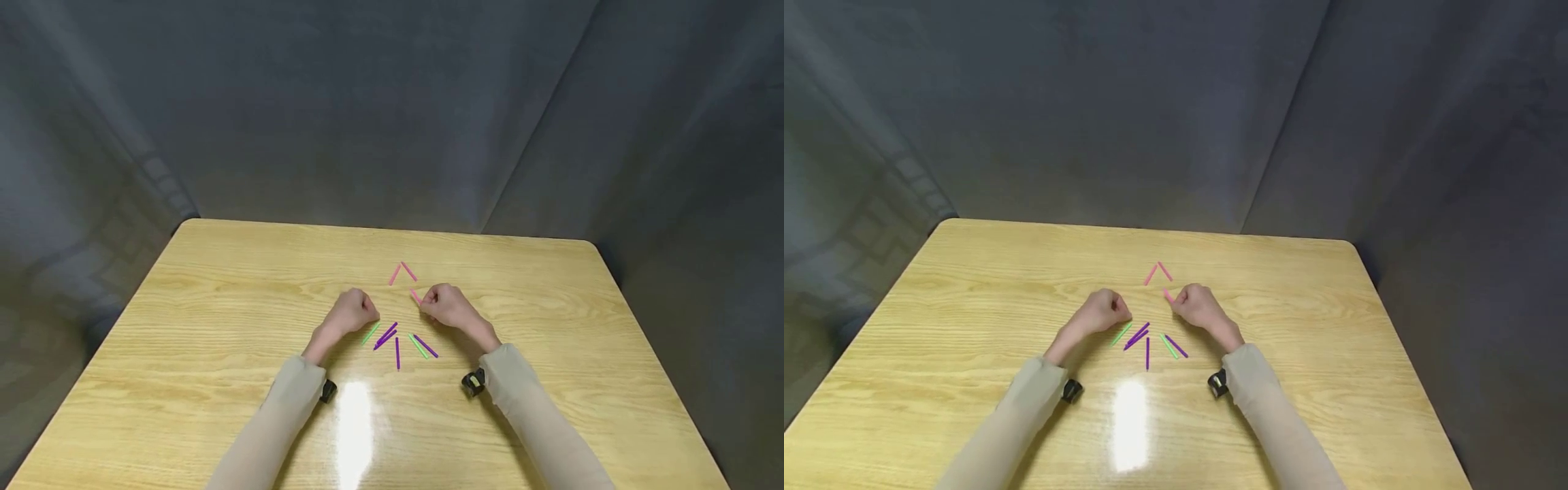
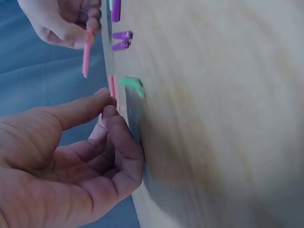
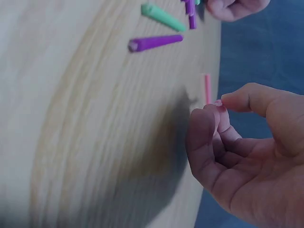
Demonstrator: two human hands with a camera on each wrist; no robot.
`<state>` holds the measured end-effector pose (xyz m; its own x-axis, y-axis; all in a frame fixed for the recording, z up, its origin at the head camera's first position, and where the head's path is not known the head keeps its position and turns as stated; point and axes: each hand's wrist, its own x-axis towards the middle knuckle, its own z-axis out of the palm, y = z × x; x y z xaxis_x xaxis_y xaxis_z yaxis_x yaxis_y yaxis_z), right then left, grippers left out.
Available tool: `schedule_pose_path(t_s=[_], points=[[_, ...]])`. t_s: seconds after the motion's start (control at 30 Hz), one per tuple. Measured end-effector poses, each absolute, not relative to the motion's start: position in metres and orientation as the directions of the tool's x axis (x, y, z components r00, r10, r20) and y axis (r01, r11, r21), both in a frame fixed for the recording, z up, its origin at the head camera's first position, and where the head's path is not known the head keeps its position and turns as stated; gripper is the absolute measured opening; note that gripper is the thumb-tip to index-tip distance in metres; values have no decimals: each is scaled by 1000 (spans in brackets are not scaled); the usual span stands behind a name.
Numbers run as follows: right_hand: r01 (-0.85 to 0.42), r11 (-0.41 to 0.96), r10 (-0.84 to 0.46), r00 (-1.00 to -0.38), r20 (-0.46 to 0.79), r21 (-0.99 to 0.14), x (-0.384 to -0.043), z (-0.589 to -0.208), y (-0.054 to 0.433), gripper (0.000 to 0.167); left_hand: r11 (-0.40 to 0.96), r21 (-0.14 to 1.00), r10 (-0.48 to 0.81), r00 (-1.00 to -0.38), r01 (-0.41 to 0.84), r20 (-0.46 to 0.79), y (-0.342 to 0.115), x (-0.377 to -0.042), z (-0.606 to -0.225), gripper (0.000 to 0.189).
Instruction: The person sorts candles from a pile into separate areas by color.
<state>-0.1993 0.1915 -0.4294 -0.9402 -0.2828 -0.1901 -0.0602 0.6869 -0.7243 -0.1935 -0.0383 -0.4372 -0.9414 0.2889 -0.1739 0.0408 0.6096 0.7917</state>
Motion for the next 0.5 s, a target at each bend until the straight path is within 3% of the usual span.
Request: schedule_pose_path(t_s=[0.23,0.5], points=[[-49,684,-263,-947,-184,-728,-214,-438,189,14,594,800,285,-952,86,-109,-41,-184,-439,8],[-41,703,-211,-965,-153,-710,-236,-440,185,26,624,778,279,-951,73,-134,-41,-174,-435,13]])
